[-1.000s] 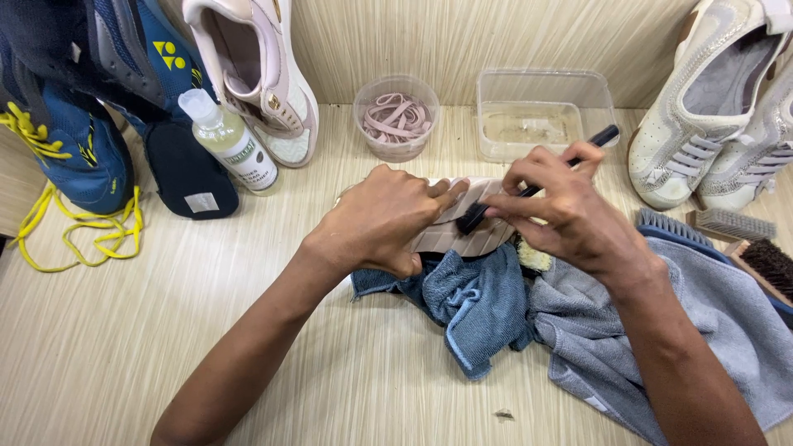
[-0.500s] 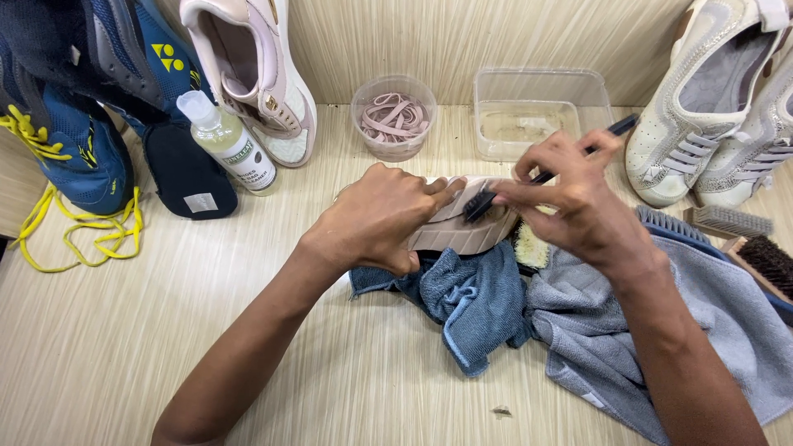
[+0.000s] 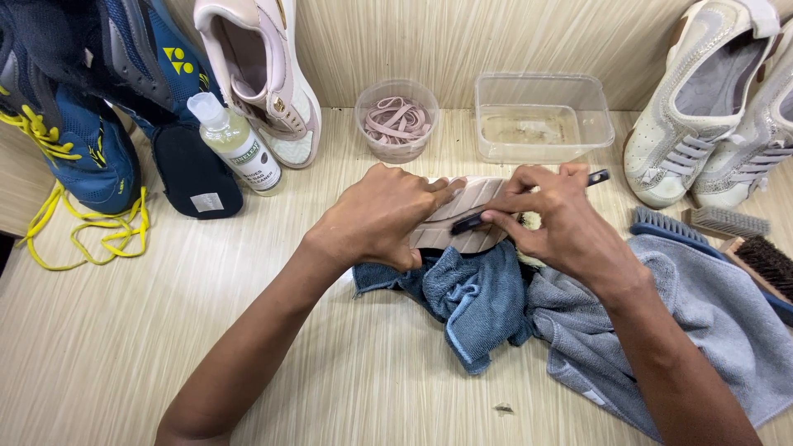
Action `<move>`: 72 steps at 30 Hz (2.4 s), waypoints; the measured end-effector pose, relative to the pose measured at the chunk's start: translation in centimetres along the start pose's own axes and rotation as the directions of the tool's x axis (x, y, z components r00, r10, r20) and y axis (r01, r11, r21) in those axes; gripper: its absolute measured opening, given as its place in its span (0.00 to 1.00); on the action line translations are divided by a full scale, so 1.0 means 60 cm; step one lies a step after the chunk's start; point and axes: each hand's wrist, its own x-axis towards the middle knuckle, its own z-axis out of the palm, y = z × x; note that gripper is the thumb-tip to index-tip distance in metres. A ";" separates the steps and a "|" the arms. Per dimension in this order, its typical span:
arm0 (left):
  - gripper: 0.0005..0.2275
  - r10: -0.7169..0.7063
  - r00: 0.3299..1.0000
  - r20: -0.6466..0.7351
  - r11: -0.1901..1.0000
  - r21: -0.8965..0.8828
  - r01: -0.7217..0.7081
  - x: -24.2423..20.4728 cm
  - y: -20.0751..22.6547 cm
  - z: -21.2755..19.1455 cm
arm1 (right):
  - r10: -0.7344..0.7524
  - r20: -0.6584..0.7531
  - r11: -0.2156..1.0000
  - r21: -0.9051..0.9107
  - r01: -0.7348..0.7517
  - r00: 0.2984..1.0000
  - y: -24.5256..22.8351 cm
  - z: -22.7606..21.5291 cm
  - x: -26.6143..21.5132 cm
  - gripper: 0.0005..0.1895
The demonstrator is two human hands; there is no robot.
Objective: The person scrubs the sole of a pink sneaker with a brush, wipes it with a cloth, and uses a smaller brush to clean the tread grooves. The shoe is held over a cloth on a wooden shelf with other shoes and cleaning supplies nearby.
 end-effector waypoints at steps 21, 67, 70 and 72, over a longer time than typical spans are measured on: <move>0.50 -0.037 0.998 0.052 0.997 -0.070 0.041 -0.006 -0.008 -0.010 | 0.259 0.117 0.949 0.154 -0.275 0.959 -0.008 -0.016 -0.009 0.11; 0.45 -0.220 0.835 -0.505 0.585 -0.753 -0.302 -0.096 -0.042 0.058 | 0.381 -0.051 0.870 0.359 -0.339 0.923 -0.044 0.016 0.043 0.11; 0.45 -0.269 0.794 -0.546 0.736 -0.648 -0.196 -0.105 -0.024 0.095 | 0.386 0.013 0.858 0.361 -0.364 0.922 -0.058 -0.022 0.060 0.10; 0.35 -0.334 0.758 -0.560 0.775 -0.621 -0.117 -0.091 -0.024 0.110 | 0.491 0.270 0.769 0.313 -0.558 0.828 -0.083 -0.082 0.077 0.08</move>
